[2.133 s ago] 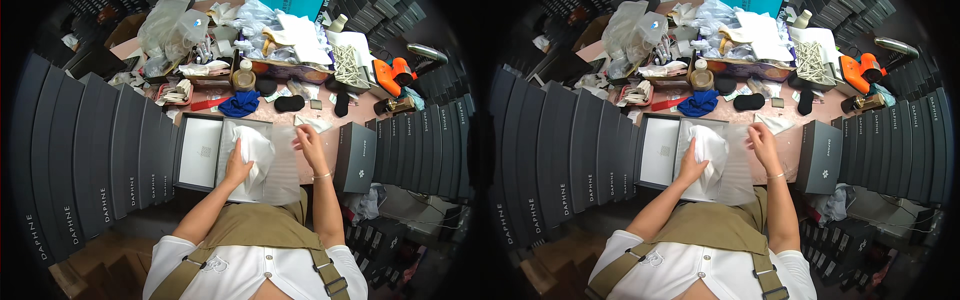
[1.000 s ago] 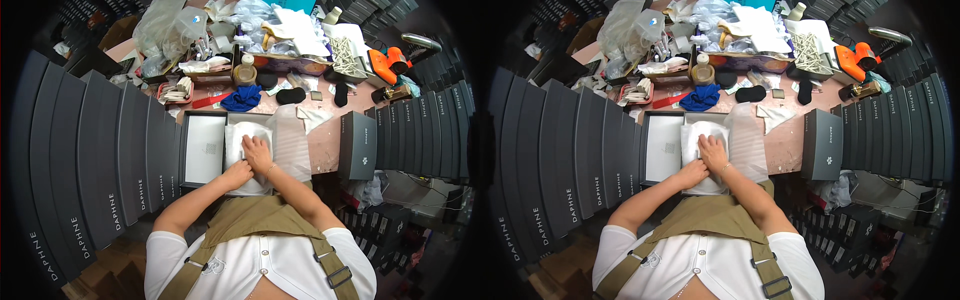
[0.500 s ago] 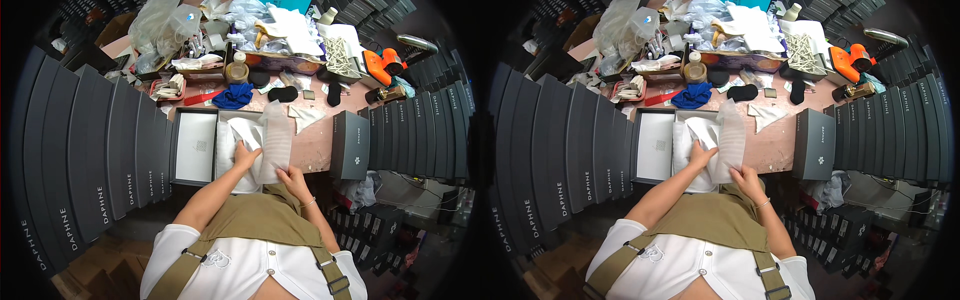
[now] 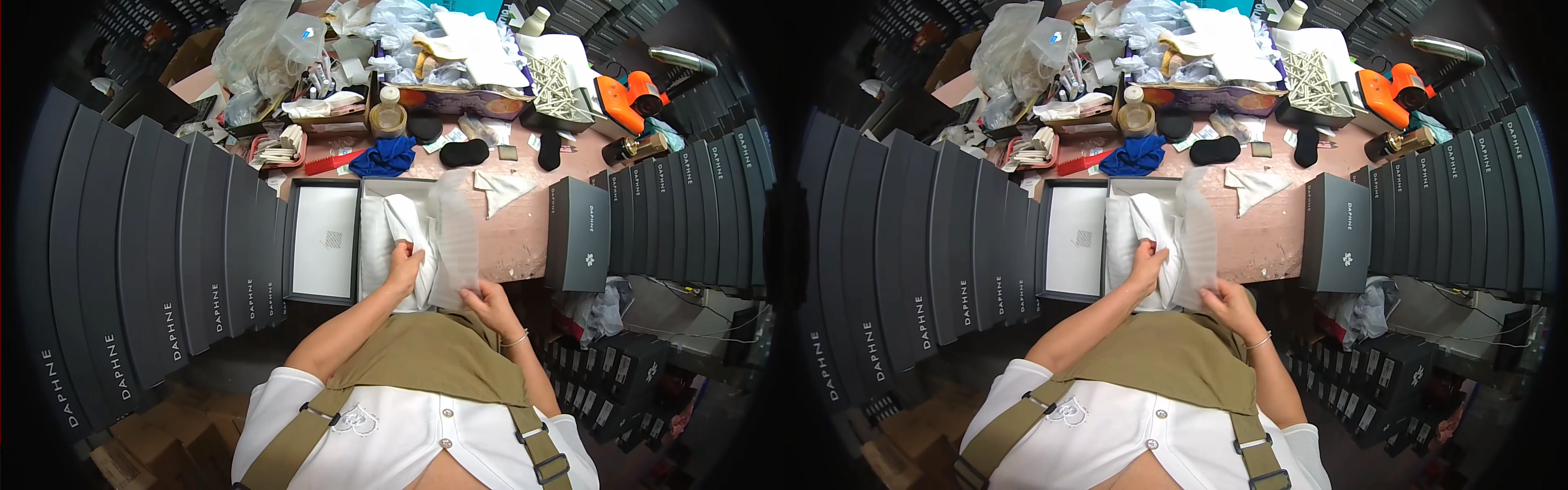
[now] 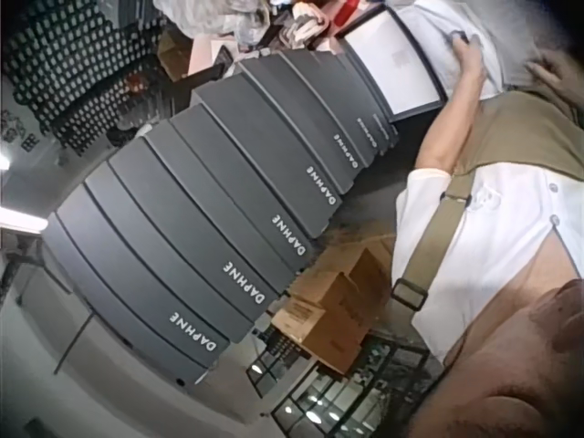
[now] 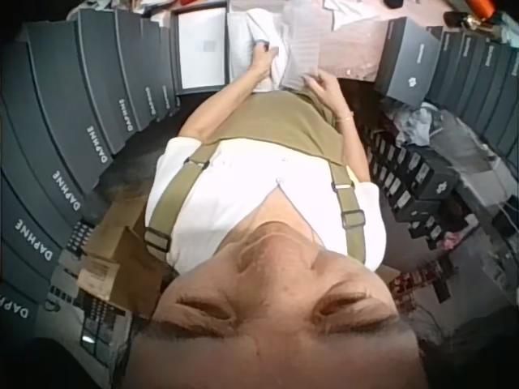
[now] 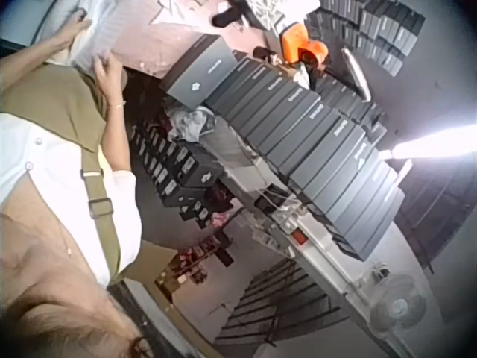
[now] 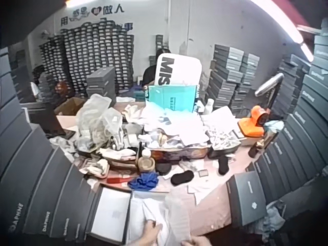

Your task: Inspecting a pair of white high-heeled shoes and packing them into a shoe box with tissue paper.

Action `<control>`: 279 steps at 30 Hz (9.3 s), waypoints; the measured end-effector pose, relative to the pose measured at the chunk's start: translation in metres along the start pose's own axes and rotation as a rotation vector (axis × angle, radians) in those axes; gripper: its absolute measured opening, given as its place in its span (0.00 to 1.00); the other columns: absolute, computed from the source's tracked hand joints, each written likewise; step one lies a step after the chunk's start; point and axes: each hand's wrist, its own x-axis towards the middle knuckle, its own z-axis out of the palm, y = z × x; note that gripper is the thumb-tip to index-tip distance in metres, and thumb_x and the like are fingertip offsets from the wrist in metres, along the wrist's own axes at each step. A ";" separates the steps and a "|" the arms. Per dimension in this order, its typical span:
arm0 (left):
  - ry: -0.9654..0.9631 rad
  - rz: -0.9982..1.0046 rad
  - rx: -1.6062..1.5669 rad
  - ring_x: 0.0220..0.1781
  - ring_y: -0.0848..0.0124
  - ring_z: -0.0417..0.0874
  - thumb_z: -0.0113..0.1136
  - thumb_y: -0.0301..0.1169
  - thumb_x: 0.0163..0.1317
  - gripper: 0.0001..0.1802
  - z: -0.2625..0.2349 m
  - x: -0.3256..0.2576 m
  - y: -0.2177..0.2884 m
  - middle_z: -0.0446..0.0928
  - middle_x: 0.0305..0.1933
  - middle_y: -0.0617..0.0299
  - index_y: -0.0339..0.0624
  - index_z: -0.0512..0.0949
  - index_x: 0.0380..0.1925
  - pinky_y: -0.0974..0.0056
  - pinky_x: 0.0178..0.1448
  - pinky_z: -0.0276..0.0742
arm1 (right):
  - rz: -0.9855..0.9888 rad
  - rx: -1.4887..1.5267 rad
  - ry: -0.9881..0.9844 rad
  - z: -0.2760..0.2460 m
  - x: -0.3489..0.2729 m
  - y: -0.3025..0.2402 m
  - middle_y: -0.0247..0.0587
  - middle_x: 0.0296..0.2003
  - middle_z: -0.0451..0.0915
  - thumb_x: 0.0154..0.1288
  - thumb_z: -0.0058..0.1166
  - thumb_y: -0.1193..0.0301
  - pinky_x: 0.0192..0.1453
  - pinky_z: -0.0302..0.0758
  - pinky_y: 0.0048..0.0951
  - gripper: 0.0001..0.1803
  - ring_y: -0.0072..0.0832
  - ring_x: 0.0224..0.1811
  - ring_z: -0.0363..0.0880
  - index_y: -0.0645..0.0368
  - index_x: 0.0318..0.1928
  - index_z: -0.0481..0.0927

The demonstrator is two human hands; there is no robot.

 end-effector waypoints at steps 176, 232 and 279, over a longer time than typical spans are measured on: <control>0.479 0.671 1.016 0.55 0.52 0.76 0.63 0.28 0.58 0.23 -0.123 -0.092 0.178 0.75 0.53 0.46 0.34 0.72 0.54 0.56 0.58 0.72 | -0.284 -0.449 0.119 0.022 0.054 -0.002 0.57 0.51 0.72 0.55 0.65 0.62 0.55 0.70 0.43 0.37 0.49 0.49 0.74 0.62 0.62 0.65; -0.438 -0.268 -0.540 0.55 0.61 0.78 0.43 0.49 0.71 0.30 -0.086 -0.091 0.151 0.73 0.57 0.50 0.40 0.62 0.65 0.57 0.60 0.75 | -0.598 -0.923 -0.221 0.006 0.048 -0.135 0.46 0.40 0.78 0.53 0.61 0.67 0.37 0.77 0.38 0.30 0.44 0.37 0.80 0.56 0.58 0.69; -0.403 -0.400 -0.747 0.52 0.49 0.78 0.36 0.65 0.65 0.41 0.031 -0.023 0.151 0.74 0.52 0.47 0.38 0.67 0.59 0.35 0.58 0.71 | -0.686 -1.387 0.837 -0.235 0.227 -0.112 0.50 0.33 0.79 0.57 0.61 0.67 0.41 0.74 0.45 0.17 0.47 0.37 0.79 0.64 0.44 0.77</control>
